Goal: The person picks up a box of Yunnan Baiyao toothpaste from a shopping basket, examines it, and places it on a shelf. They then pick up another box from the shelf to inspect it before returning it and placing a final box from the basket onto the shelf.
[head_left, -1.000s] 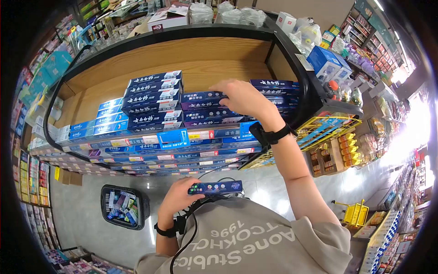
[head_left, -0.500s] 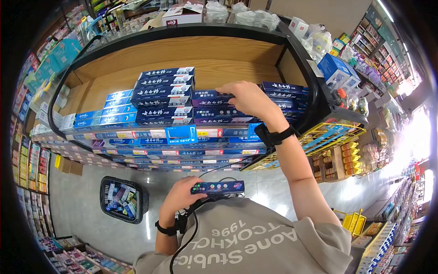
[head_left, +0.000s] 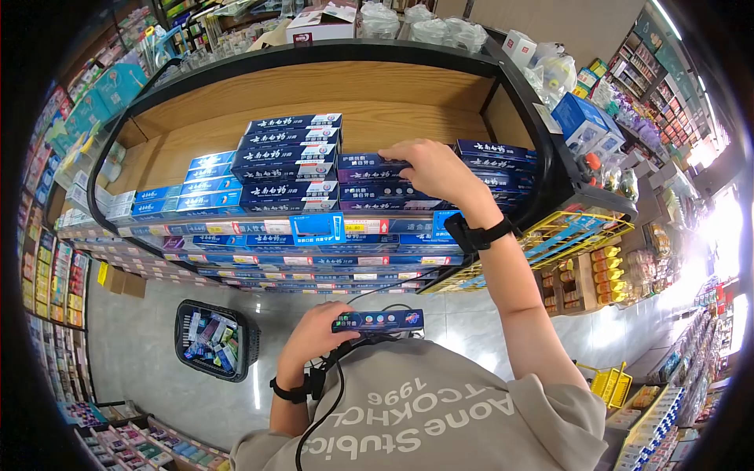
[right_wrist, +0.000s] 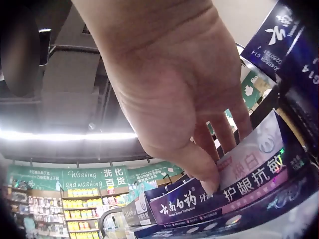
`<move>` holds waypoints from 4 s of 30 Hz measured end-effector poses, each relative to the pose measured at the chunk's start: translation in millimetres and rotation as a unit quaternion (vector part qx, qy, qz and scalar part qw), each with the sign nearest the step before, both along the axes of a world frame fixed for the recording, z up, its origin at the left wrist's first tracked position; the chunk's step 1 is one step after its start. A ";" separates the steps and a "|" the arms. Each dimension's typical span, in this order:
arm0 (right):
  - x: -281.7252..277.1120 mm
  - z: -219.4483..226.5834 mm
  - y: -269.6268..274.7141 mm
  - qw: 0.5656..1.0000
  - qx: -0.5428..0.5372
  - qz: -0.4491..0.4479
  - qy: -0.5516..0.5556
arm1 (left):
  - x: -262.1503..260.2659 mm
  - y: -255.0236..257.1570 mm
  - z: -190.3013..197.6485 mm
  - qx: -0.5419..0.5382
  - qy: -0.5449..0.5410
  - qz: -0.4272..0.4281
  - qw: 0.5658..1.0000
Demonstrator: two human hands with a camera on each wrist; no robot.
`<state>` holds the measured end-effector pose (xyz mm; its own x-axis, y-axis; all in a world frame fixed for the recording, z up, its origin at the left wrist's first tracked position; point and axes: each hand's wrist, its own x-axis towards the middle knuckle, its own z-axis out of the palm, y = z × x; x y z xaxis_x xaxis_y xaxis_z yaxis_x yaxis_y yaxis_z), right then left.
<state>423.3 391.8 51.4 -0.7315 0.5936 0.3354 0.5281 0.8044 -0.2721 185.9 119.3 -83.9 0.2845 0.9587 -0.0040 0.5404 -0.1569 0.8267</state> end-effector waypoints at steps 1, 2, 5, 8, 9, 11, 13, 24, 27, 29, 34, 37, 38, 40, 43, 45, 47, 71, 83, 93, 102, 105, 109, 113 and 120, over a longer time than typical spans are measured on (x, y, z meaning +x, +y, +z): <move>0.1 -0.3 -0.1 1.000 0.001 0.001 0.002 | 0.4 -0.6 -1.2 0.012 -0.001 0.003 1.000; 0.4 -0.6 -0.4 1.000 0.002 0.001 0.004 | 1.3 -1.3 -2.4 0.024 -0.003 0.005 1.000; 2.4 2.7 -5.2 0.997 0.066 0.019 0.034 | 1.9 -1.5 -2.3 0.029 -0.001 0.005 1.000; 5.8 19.1 -24.5 0.987 0.115 0.016 0.112 | -0.2 -2.0 0.3 0.020 -0.003 0.015 1.000; 9.2 25.1 -36.0 0.982 0.122 0.010 0.144 | -1.0 -3.3 1.6 0.016 -0.005 0.020 1.000; 20.3 34.0 -62.0 0.984 0.071 0.006 0.166 | -5.8 -3.5 5.1 0.030 -0.019 0.041 0.999; 36.5 26.3 -84.8 0.982 -0.012 0.005 0.187 | -11.9 -0.9 4.9 0.049 -0.037 0.065 0.996; 64.5 -92.4 -174.7 0.873 -0.397 -0.015 0.284 | -7.8 42.1 25.9 -0.003 -0.161 0.087 0.983; 57.6 -99.8 -182.8 0.834 -0.418 -0.053 0.357 | 1.2 52.9 27.0 -0.022 -0.187 0.054 0.981; 62.3 -103.1 -183.5 0.817 -0.433 -0.070 0.375 | 9.6 57.3 36.5 -0.036 -0.205 0.035 0.977; 82.4 -102.6 -186.4 0.745 -0.474 -0.104 0.458 | 16.3 74.3 27.9 -0.018 -0.345 0.007 0.939; 86.6 -91.8 -191.4 0.712 -0.491 -0.128 0.487 | 23.5 79.7 27.0 0.011 -0.397 0.028 0.917; 86.0 -90.1 -193.6 0.704 -0.492 -0.131 0.495 | 24.7 75.8 32.0 -0.029 -0.443 0.014 0.896; 86.2 -87.4 -197.1 0.678 -0.522 -0.126 0.502 | 19.6 69.4 30.6 -0.061 -0.428 0.013 0.901; 88.2 -98.1 -193.0 0.728 -0.495 -0.097 0.464 | 8.5 75.7 26.1 -0.057 -0.414 -0.001 0.909; 85.3 -94.1 -189.5 0.730 -0.491 -0.098 0.465 | 6.6 78.4 29.1 -0.046 -0.408 -0.007 0.912; 81.6 -89.2 -188.4 0.725 -0.495 -0.098 0.468 | 9.3 77.5 36.5 -0.057 -0.428 0.007 0.902; 76.5 -84.0 -180.1 0.836 -0.406 -0.049 0.364 | -18.7 35.0 46.8 0.056 -0.219 0.054 0.973; 87.5 -94.8 -188.1 0.839 -0.385 -0.067 0.378 | -1.7 44.5 40.1 0.100 -0.238 0.026 0.966; 77.7 -91.8 -192.2 0.865 -0.349 -0.069 0.355 | -4.3 32.8 37.7 0.122 -0.224 0.037 0.966; 72.2 -92.8 -193.6 0.880 -0.323 -0.054 0.345 | -1.8 23.2 33.8 0.053 -0.281 0.083 0.955; 66.3 -92.0 -197.5 0.896 -0.267 -0.067 0.349 | 1.2 28.6 31.7 0.212 -0.198 0.053 0.956; 62.8 -89.6 -201.9 0.933 -0.115 -0.063 0.335 | 9.0 28.8 35.9 0.358 -0.091 0.090 0.925; 63.8 -90.5 -204.9 0.955 0.011 -0.079 0.285 | 11.6 29.8 25.5 0.437 -0.053 0.136 0.887; 62.9 -92.6 -203.8 0.947 0.099 -0.091 0.291 | 15.5 21.9 16.8 0.499 -0.008 0.185 0.846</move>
<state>486.2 188.0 -41.3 -0.2799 0.5747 0.7690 0.4690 0.7808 -0.4128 201.4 141.2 -67.1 -0.0445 0.5056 0.8616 0.6948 -0.6041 0.3903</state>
